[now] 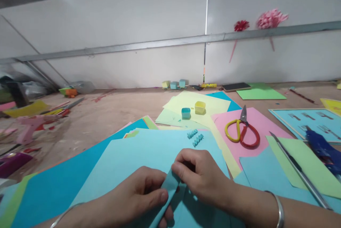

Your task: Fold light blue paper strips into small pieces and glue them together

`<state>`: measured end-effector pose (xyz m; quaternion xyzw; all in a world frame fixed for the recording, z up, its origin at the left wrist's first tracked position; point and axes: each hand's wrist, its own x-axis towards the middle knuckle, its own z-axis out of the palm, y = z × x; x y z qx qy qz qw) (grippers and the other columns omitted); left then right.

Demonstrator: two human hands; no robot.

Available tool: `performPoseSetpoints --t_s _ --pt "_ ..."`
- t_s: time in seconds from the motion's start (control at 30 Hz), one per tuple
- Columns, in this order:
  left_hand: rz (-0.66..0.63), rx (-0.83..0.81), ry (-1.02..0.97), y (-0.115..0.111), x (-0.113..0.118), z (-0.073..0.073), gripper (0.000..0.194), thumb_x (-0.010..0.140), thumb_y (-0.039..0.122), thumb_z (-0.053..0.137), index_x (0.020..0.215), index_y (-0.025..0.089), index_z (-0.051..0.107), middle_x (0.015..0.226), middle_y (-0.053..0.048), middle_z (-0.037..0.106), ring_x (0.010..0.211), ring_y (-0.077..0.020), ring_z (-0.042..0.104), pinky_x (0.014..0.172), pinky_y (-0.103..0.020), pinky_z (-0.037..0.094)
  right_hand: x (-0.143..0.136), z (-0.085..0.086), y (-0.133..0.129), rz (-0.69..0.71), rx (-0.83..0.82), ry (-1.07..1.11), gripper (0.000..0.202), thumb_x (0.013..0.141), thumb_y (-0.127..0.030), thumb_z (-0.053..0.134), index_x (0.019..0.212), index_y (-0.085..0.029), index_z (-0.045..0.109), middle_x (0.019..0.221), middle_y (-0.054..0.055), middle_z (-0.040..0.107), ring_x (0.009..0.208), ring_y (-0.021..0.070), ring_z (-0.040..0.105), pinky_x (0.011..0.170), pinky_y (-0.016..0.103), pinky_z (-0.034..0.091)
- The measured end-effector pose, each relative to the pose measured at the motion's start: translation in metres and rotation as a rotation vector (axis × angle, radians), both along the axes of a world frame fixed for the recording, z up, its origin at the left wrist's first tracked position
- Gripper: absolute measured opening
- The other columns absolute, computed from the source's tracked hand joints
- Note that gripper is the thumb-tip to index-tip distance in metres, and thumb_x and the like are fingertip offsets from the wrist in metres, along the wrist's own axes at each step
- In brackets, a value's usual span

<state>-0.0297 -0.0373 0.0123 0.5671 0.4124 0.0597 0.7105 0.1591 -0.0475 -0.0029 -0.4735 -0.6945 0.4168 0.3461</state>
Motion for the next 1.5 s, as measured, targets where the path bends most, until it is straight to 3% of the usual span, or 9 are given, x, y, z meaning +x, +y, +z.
performPoseSetpoints --t_s 0.4,0.6,0.77,0.83,0.9,1.03,1.13,1.23,1.5 --pt "-0.016 -0.062 -0.058 0.002 -0.006 -0.003 0.044 0.074 0.056 0.068 0.076 0.011 0.064 0.079 -0.009 0.068 0.063 -0.0140 0.062 0.071 -0.031 0.051 0.001 -0.006 0.002 0.015 -0.027 0.087 0.021 0.085 -0.030 0.049 0.068 -0.019 0.053 0.060 -0.002 0.051 0.058 0.0114 0.048 0.056 0.023 0.041" --pt "-0.035 -0.056 -0.046 0.003 -0.004 -0.003 0.031 0.075 0.042 0.068 0.078 0.012 0.065 0.077 -0.007 0.070 0.064 -0.0134 0.062 0.069 -0.029 0.051 0.001 -0.006 0.001 -0.013 0.084 -0.042 0.022 0.087 -0.026 0.048 0.068 -0.019 0.055 0.061 -0.002 0.055 0.058 0.0117 0.049 0.055 0.023 0.040" --pt "0.081 -0.072 0.013 0.011 -0.005 -0.001 0.023 0.068 0.035 0.066 0.064 0.014 0.057 0.068 -0.005 0.068 0.059 -0.0149 0.061 0.064 -0.032 0.051 0.012 -0.009 0.009 -0.157 0.256 -0.035 0.019 0.087 -0.027 0.053 0.071 -0.019 0.061 0.068 0.000 0.063 0.064 0.0128 0.056 0.062 0.024 0.045" --pt "0.090 0.022 0.042 0.018 -0.009 0.000 0.021 0.071 0.035 0.062 0.064 0.015 0.057 0.067 -0.004 0.067 0.059 -0.0147 0.059 0.065 -0.032 0.051 0.017 -0.009 0.014 -0.227 0.294 -0.021 0.021 0.087 -0.029 0.055 0.071 -0.019 0.062 0.071 0.001 0.064 0.067 0.0138 0.058 0.063 0.025 0.046" --pt "0.073 0.239 0.116 0.025 -0.013 0.000 0.020 0.077 0.032 0.057 0.067 0.015 0.060 0.069 -0.003 0.068 0.062 -0.0150 0.058 0.067 -0.031 0.048 0.020 -0.009 0.018 -0.263 0.288 -0.022 0.021 0.088 -0.031 0.055 0.072 -0.019 0.063 0.071 0.001 0.064 0.068 0.0144 0.058 0.063 0.025 0.046" --pt "0.048 0.766 0.315 0.035 -0.019 -0.004 0.022 0.085 0.026 0.051 0.073 0.017 0.066 0.071 -0.002 0.065 0.069 -0.0156 0.054 0.067 -0.028 0.040 0.022 -0.010 0.022 -0.257 0.257 -0.094 0.016 0.087 -0.031 0.056 0.083 -0.020 0.067 0.075 0.000 0.068 0.066 0.0148 0.059 0.059 0.026 0.045" --pt "0.042 0.956 0.332 0.037 -0.021 -0.006 0.019 0.086 0.022 0.053 0.076 0.017 0.068 0.075 -0.002 0.062 0.072 -0.0157 0.053 0.068 -0.027 0.039 0.024 -0.011 0.024 -0.227 0.277 -0.172 0.014 0.087 -0.028 0.055 0.082 -0.020 0.066 0.076 0.000 0.068 0.066 0.0146 0.059 0.059 0.026 0.045" --pt "0.030 1.003 0.346 0.038 -0.023 -0.003 0.020 0.088 0.020 0.054 0.078 0.017 0.070 0.073 -0.001 0.060 0.071 -0.0150 0.053 0.067 -0.027 0.038 0.026 -0.011 0.024 -0.207 0.320 -0.250 0.018 0.088 -0.024 0.051 0.074 -0.020 0.061 0.072 0.000 0.064 0.063 0.0136 0.056 0.057 0.026 0.042" --pt "0.097 0.861 0.387 0.043 -0.023 0.000 0.012 0.080 0.017 0.062 0.077 0.018 0.074 0.071 0.000 0.064 0.069 -0.0143 0.056 0.065 -0.026 0.041 0.023 -0.010 0.020 -0.144 0.253 -0.354 0.019 0.087 -0.023 0.047 0.070 -0.020 0.056 0.065 -0.002 0.059 0.058 0.0122 0.050 0.055 0.025 0.038"
